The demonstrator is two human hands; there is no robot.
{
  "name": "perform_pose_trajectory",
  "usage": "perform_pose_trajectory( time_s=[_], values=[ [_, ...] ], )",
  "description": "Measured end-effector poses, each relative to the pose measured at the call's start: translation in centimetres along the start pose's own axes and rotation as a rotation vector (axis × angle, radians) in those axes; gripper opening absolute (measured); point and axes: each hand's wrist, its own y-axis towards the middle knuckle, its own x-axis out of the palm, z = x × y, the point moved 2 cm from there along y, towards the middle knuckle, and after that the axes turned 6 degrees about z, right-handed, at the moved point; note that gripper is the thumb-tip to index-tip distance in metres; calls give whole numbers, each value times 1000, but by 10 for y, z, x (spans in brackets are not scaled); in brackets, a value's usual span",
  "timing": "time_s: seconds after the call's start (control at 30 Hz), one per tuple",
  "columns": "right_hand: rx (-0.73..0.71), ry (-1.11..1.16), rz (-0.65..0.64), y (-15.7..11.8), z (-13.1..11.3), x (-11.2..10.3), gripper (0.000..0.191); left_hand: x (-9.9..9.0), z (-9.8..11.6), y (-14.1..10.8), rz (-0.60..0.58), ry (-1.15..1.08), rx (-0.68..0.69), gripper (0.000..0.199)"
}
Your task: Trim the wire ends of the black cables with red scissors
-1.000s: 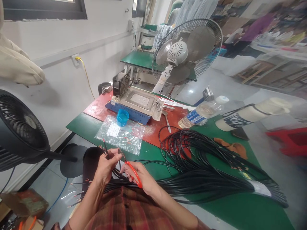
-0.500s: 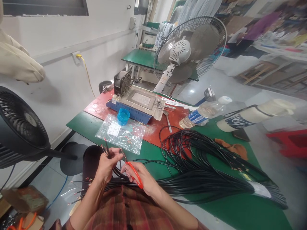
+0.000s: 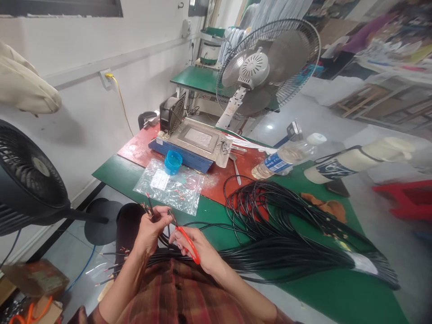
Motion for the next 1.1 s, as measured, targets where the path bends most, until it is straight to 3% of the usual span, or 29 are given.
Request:
perform_pose_trajectory(
  time_s=[0.77, 1.1],
  values=[
    [9, 13, 10, 0, -1, 1, 47, -1, -1, 0, -35, 0, -1, 30],
    [7, 122, 24, 0, 8, 6, 45, -1, -9, 1, -24, -83, 8, 26]
  ],
)
